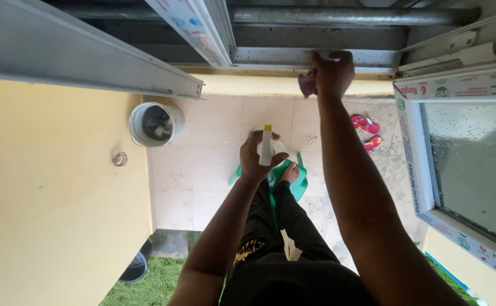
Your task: The person cleans the metal frames of an open window using a spray bottle and a cloth, wiping the various surfaces and edges.
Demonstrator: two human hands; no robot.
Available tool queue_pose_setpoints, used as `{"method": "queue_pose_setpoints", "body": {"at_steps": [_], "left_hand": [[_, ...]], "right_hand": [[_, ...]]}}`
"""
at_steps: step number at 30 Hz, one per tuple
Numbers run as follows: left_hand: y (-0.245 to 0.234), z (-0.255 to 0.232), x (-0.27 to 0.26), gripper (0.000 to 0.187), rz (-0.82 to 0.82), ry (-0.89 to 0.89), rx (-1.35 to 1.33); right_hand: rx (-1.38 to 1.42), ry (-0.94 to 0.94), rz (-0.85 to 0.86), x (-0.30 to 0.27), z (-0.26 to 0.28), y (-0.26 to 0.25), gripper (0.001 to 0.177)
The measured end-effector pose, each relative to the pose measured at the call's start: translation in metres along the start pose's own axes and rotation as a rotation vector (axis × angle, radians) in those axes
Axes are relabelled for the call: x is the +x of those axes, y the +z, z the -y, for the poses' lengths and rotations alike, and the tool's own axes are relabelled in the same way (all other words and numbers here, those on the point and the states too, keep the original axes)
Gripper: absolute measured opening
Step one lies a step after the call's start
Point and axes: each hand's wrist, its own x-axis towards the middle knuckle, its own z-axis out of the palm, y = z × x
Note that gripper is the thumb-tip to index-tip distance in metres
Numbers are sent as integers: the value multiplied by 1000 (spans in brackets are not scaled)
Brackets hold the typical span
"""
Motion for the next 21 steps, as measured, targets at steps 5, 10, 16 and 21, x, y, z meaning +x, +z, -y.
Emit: {"method": "queue_pose_setpoints", "body": {"at_steps": [5,10,16,21], "left_hand": [[-9,-7,5,62,-4,19,33],[-20,5,-3,60,-25,4,18],[-26,6,-9,58,-29,-73,30],[-34,2,-9,57,-49,-105,5]], "right_hand": [[-44,-205,-178,4,-4,26,37],[224,172,67,-1,20,20,22],[574,319,167,-28,31,14,9],[242,60,781,-114,36,-18,48]]}}
